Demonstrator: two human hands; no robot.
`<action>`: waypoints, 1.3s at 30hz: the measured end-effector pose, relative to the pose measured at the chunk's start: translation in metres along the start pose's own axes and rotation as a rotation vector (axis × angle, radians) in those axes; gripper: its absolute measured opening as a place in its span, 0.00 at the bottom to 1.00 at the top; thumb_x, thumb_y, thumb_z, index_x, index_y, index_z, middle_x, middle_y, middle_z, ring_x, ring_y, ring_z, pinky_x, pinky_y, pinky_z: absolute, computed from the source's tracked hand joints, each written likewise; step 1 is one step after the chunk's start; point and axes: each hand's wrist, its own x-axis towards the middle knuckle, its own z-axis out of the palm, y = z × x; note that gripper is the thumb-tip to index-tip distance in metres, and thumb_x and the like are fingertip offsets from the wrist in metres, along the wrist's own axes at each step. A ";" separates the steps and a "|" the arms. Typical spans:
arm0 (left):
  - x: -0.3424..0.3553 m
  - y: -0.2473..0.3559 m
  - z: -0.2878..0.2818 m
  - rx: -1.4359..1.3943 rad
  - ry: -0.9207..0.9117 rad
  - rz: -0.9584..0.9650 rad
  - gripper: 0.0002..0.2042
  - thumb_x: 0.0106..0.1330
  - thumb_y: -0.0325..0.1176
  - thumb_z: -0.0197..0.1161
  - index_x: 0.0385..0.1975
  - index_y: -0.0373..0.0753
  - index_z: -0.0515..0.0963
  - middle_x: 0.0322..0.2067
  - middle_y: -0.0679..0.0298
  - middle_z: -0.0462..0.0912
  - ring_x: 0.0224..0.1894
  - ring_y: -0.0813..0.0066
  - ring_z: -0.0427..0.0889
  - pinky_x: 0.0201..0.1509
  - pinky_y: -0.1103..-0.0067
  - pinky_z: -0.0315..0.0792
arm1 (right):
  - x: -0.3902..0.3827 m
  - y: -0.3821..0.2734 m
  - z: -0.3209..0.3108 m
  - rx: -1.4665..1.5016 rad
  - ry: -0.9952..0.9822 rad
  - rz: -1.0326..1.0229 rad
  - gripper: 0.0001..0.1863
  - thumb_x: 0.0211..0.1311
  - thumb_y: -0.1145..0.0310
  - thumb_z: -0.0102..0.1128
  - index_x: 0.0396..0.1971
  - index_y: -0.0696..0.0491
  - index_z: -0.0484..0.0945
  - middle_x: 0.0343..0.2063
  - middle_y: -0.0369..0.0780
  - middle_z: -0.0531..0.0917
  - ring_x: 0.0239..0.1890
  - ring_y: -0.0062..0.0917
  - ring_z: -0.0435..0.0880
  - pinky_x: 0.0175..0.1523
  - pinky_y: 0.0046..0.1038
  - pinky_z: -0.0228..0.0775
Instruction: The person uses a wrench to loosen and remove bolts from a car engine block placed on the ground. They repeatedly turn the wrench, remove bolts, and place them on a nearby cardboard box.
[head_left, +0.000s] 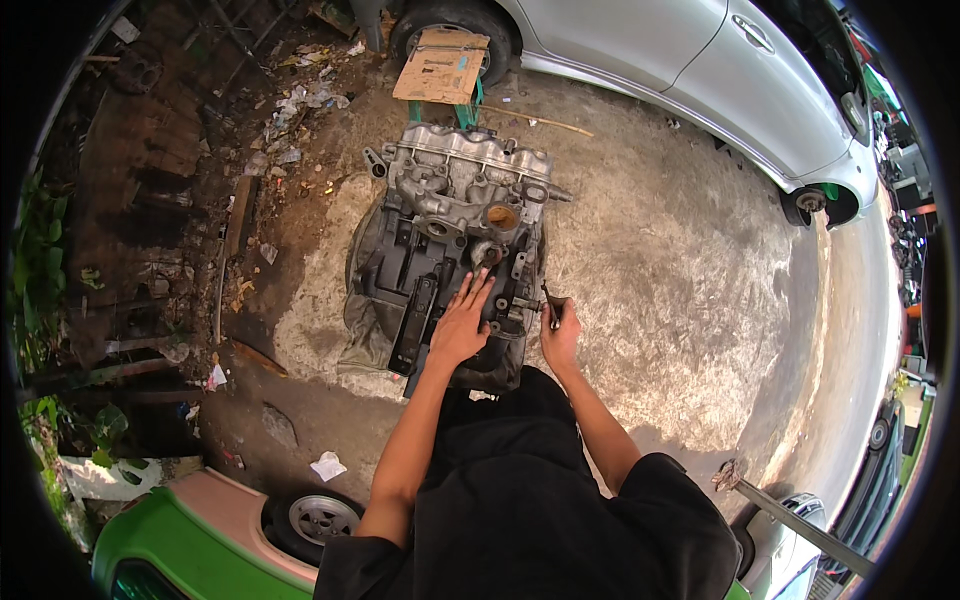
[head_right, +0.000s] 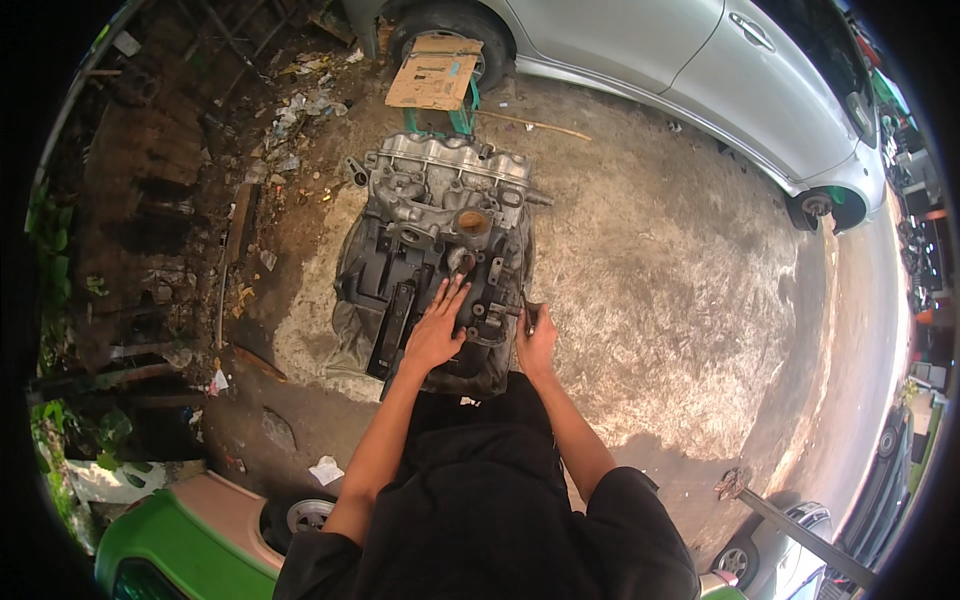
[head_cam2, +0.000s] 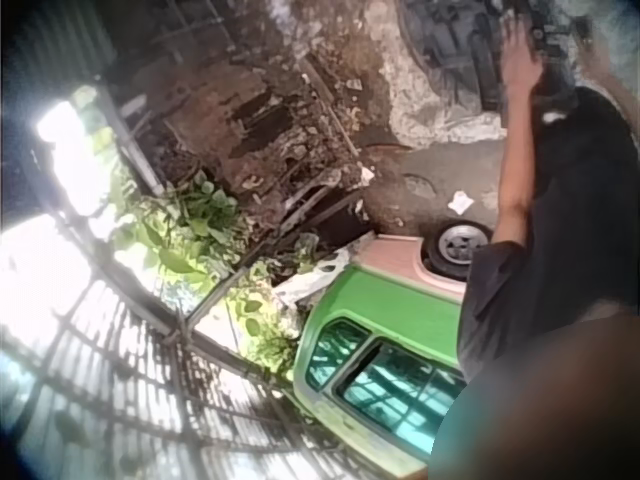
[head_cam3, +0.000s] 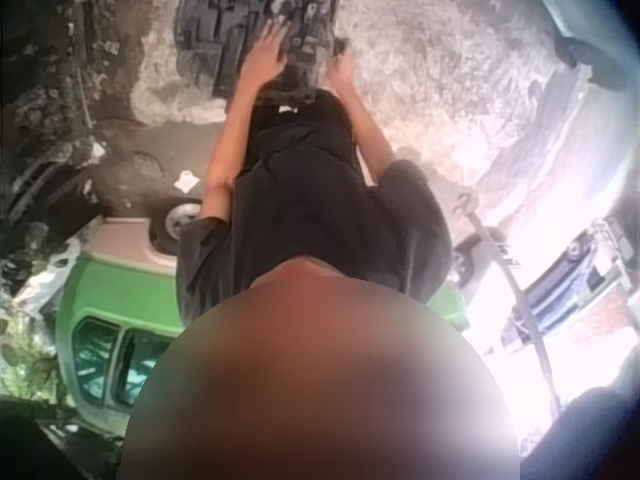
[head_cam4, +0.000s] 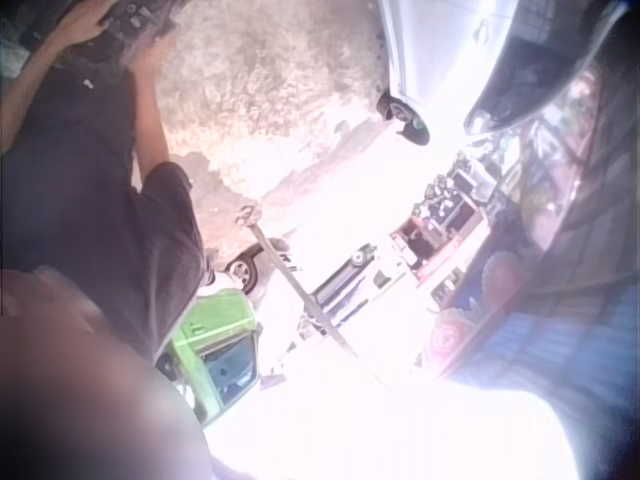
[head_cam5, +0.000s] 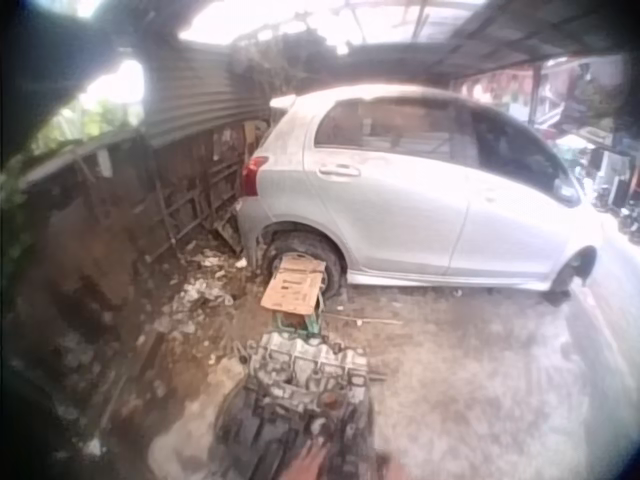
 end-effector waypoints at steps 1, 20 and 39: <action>0.000 0.000 0.000 0.001 0.006 0.006 0.43 0.66 0.30 0.64 0.80 0.53 0.49 0.82 0.70 0.43 0.83 0.66 0.42 0.82 0.62 0.55 | 0.009 0.001 0.000 0.064 0.030 0.088 0.08 0.72 0.73 0.61 0.43 0.61 0.76 0.31 0.47 0.85 0.30 0.34 0.84 0.39 0.34 0.76; 0.000 0.000 0.000 0.026 -0.019 -0.011 0.43 0.67 0.31 0.64 0.80 0.55 0.48 0.82 0.73 0.40 0.83 0.68 0.40 0.83 0.63 0.53 | 0.111 0.067 0.030 0.383 -0.274 0.587 0.18 0.81 0.57 0.52 0.36 0.58 0.75 0.17 0.37 0.77 0.15 0.20 0.71 0.21 0.27 0.61; 0.000 -0.001 0.000 0.019 -0.004 0.004 0.44 0.66 0.31 0.64 0.80 0.55 0.49 0.82 0.71 0.41 0.83 0.67 0.42 0.83 0.62 0.54 | 0.146 0.070 0.043 0.358 -0.593 0.672 0.21 0.79 0.54 0.55 0.40 0.61 0.77 0.18 0.35 0.74 0.16 0.19 0.70 0.22 0.27 0.60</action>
